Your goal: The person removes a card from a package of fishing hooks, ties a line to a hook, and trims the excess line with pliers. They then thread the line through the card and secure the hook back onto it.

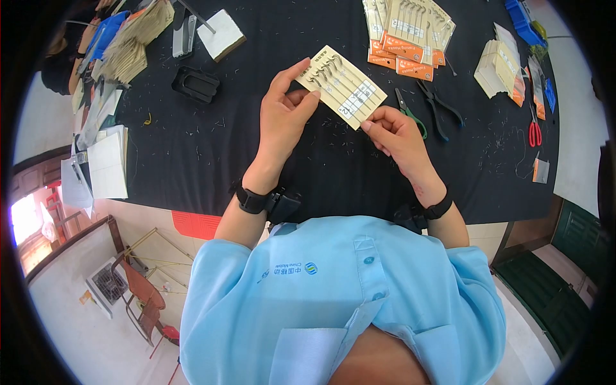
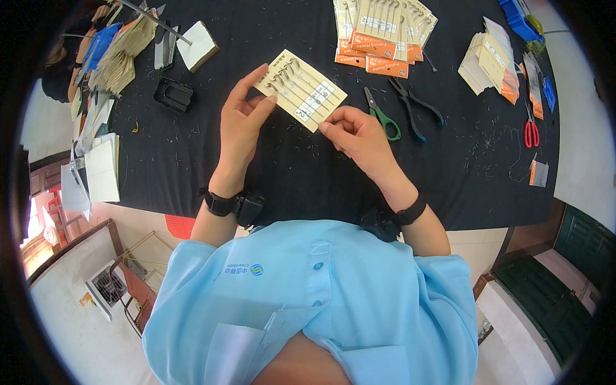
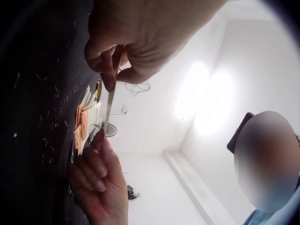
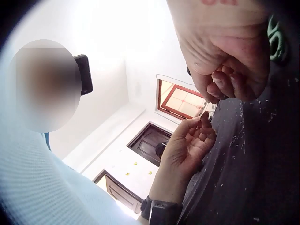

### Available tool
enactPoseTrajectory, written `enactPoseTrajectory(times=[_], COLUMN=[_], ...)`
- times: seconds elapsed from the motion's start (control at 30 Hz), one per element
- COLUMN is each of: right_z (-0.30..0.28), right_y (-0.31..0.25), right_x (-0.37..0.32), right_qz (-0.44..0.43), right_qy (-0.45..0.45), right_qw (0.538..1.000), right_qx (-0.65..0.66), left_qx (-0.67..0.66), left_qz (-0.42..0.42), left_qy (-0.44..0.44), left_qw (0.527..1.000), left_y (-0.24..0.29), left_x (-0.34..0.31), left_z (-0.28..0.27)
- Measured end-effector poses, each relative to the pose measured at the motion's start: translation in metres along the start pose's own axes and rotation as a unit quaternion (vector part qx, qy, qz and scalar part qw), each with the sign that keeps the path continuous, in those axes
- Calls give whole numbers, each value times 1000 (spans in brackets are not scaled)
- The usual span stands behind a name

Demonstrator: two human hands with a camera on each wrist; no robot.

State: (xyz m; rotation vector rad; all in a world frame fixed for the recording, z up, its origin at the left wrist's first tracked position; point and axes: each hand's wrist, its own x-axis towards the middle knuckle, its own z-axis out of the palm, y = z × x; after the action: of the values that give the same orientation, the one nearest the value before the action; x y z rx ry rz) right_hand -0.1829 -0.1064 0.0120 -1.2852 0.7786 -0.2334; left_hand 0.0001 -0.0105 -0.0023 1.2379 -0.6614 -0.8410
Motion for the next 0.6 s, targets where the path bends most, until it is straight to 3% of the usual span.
enactPoseTrajectory(times=[0.6], right_z=[4], right_y=[1], right_x=[1], right_qz=[-9], right_qy=[21], right_qw=[1000], right_qx=[-3], left_qx=[35], left_qz=[19], left_qy=[-11], left_qw=[999], left_y=[-2], left_x=[-4], left_z=[5])
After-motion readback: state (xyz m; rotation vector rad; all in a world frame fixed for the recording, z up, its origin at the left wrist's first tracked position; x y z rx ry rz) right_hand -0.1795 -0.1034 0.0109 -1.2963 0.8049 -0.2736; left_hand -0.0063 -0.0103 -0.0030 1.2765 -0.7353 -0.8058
